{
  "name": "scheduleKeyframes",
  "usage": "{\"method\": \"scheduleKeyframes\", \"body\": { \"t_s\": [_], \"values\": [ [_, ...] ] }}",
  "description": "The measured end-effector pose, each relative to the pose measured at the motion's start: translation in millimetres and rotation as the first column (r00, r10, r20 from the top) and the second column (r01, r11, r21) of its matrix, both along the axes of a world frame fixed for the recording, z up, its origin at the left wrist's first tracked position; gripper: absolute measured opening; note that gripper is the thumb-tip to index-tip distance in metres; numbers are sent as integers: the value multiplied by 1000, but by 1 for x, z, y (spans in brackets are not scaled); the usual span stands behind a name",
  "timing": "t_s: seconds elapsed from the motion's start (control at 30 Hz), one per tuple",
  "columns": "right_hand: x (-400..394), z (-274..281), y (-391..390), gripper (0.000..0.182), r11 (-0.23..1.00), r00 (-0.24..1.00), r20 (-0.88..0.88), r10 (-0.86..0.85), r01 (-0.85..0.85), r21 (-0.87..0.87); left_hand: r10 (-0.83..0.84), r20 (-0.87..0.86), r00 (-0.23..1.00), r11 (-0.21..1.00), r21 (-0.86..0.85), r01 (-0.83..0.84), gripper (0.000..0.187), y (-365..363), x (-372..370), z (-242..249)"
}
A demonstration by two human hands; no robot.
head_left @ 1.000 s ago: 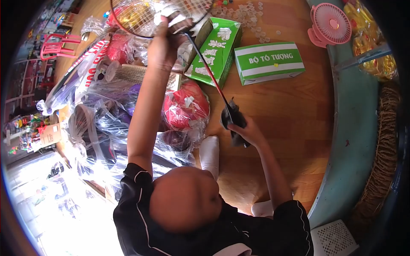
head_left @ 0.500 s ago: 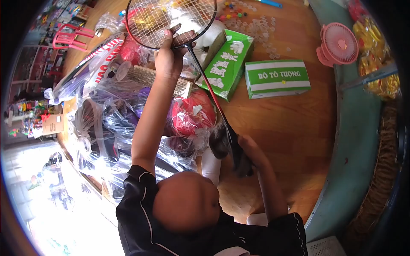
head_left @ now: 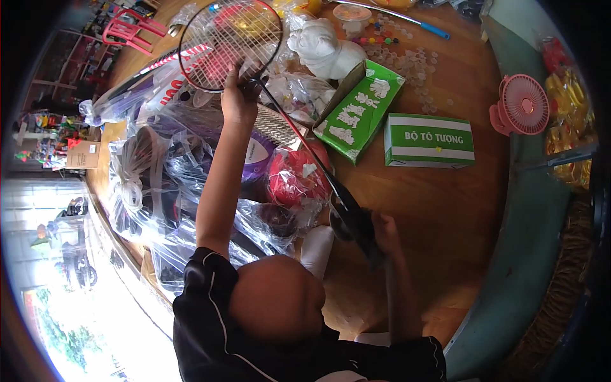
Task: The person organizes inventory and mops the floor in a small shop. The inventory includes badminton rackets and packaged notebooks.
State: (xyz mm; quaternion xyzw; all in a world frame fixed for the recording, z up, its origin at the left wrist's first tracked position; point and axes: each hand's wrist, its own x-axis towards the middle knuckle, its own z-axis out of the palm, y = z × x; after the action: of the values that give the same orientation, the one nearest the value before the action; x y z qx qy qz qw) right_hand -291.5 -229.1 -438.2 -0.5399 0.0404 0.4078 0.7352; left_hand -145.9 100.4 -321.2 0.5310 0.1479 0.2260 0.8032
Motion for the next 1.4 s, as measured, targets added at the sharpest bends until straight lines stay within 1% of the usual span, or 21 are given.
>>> {"method": "scheduleKeyframes", "body": {
  "t_s": [0.07,0.17,0.2,0.27,0.3,0.37,0.4,0.53,0.57,0.63,0.7,0.8,0.93,1.03,1.1,1.2,1.27,1.3,1.33,1.37,1.4],
  "values": [
    [-3,-8,19,45,964,961,91,-261,264,-27,-30,16,999,993,-117,32,38,-38,-12,8],
    [7,-7,42,48,944,944,149,-295,313,-110,-246,-297,923,967,-14,253,33,-92,-38,-17],
    [11,-5,47,48,943,943,149,-297,314,-109,-298,-372,879,949,-12,317,30,-100,-43,-22],
    [16,1,52,47,889,932,296,-209,307,-341,-281,-280,918,950,54,307,24,-94,-40,-41],
    [15,8,52,47,886,931,298,-210,310,-344,-226,-266,937,963,85,256,22,-85,-32,-43],
    [11,22,48,43,804,728,683,-63,442,-397,-109,-191,975,973,180,144,23,-55,-10,-50],
    [8,20,42,43,799,726,685,-60,447,-403,-49,-134,990,967,242,81,24,-32,2,-52],
    [-5,5,2,39,789,762,645,-59,432,-437,278,-302,912,885,450,-120,15,38,57,-33],
    [-10,1,-10,38,795,764,642,-72,433,-425,276,-300,913,889,442,-123,15,53,69,-32],
    [-20,-13,-41,39,779,807,590,-14,378,-499,210,-402,891,969,204,-137,11,79,89,-29],
    [-32,-28,-62,40,763,846,532,42,317,-563,232,-433,871,966,204,-156,11,97,104,-37],
    [-36,-35,-74,42,764,848,523,-85,392,-512,231,-468,853,969,191,-158,11,116,108,-62],
    [-24,-8,-65,43,756,817,525,-239,496,-427,295,-553,780,923,375,-84,16,113,101,-78],
    [-24,-2,-60,43,755,809,528,-258,510,-413,336,-606,721,823,562,89,36,108,93,-86],
    [-24,-3,-62,42,766,792,553,-258,516,-382,640,-400,657,287,917,278,42,105,87,-88],
    [-29,-4,-82,41,812,839,514,-178,420,-406,540,-530,654,414,844,342,48,105,77,-77],
    [-36,3,-96,41,835,895,422,-143,338,-434,623,-406,668,359,908,217,50,70,50,-44],
    [-38,12,-103,41,807,881,436,-185,389,-444,699,-415,582,310,910,276,46,84,55,-55],
    [-44,23,-116,39,814,915,389,-105,304,-495,743,-374,554,212,918,335,43,106,61,-75],
    [-54,37,-132,37,805,943,329,-43,228,-548,763,-240,601,87,958,272,45,95,48,-67],
    [-62,50,-145,37,749,932,338,-129,315,-583,644,25,765,-117,991,67,46,118,46,-91]
  ]
}}
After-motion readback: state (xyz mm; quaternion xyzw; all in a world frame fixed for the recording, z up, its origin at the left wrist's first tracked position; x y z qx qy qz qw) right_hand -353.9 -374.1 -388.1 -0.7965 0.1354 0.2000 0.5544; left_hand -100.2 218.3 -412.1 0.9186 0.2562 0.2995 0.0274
